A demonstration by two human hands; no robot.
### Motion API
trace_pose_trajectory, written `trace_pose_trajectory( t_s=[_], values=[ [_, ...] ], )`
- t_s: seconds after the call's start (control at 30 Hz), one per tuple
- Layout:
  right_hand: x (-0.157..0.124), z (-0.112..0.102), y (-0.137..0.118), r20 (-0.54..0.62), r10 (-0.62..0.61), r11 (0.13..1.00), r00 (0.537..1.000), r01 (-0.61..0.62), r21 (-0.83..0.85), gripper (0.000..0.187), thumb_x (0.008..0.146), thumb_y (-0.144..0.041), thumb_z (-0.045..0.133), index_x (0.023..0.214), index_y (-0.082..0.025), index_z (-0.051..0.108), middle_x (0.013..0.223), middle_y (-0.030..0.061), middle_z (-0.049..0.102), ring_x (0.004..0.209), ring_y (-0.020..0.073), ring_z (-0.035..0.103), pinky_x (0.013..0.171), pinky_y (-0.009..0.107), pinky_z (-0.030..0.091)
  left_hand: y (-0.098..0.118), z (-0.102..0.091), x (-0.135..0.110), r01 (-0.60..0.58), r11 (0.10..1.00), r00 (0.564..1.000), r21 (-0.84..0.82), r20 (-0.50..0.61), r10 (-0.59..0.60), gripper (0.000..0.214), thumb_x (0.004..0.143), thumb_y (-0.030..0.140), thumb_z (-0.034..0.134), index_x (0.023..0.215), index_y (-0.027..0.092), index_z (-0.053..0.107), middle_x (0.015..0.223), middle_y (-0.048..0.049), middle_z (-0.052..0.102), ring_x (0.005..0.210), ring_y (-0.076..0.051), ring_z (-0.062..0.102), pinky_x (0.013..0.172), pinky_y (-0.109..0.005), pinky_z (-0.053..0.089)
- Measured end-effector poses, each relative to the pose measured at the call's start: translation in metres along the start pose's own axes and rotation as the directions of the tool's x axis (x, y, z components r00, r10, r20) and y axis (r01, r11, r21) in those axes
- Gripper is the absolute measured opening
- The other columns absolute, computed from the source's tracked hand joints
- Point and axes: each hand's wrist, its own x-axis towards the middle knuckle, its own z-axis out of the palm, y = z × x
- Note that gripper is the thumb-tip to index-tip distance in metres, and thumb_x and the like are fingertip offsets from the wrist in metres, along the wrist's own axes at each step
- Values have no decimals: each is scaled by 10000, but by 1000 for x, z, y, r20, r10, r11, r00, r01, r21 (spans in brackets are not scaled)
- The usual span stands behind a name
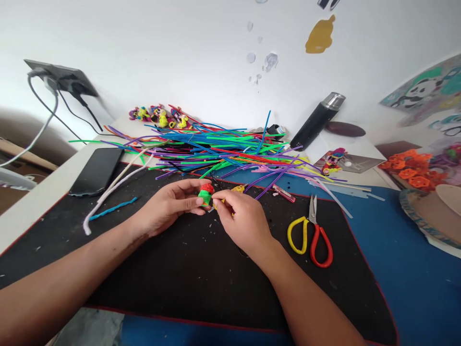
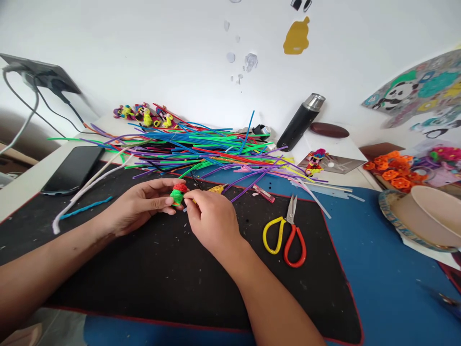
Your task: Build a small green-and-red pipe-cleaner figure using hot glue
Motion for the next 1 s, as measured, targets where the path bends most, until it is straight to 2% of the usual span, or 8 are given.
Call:
trace_pose_trajectory(
  t_s=[0.27,1.0],
  values=[
    [0,-1,-1,0,16,1000,1000,-16,0,193,1088,-206,643,1113,-266,824,1036,30,880,881,216,785,816,335,522,3,3,-1,-1,1000,1000,-27,13,1,491,741,296,1097,1189,240,905,1052,-71,878,866,-203,859,729,-212,706],
    [0,1,0,-14,20,1000,1000,-20,1,202,1091,-219,628,1129,-259,822,1035,35,882,878,213,794,815,333,532,0,2,0,-9,1000,1000,-27,20,10,507,732,300,1101,1195,234,905,1050,-74,880,847,-204,857,709,-215,711]
  ],
)
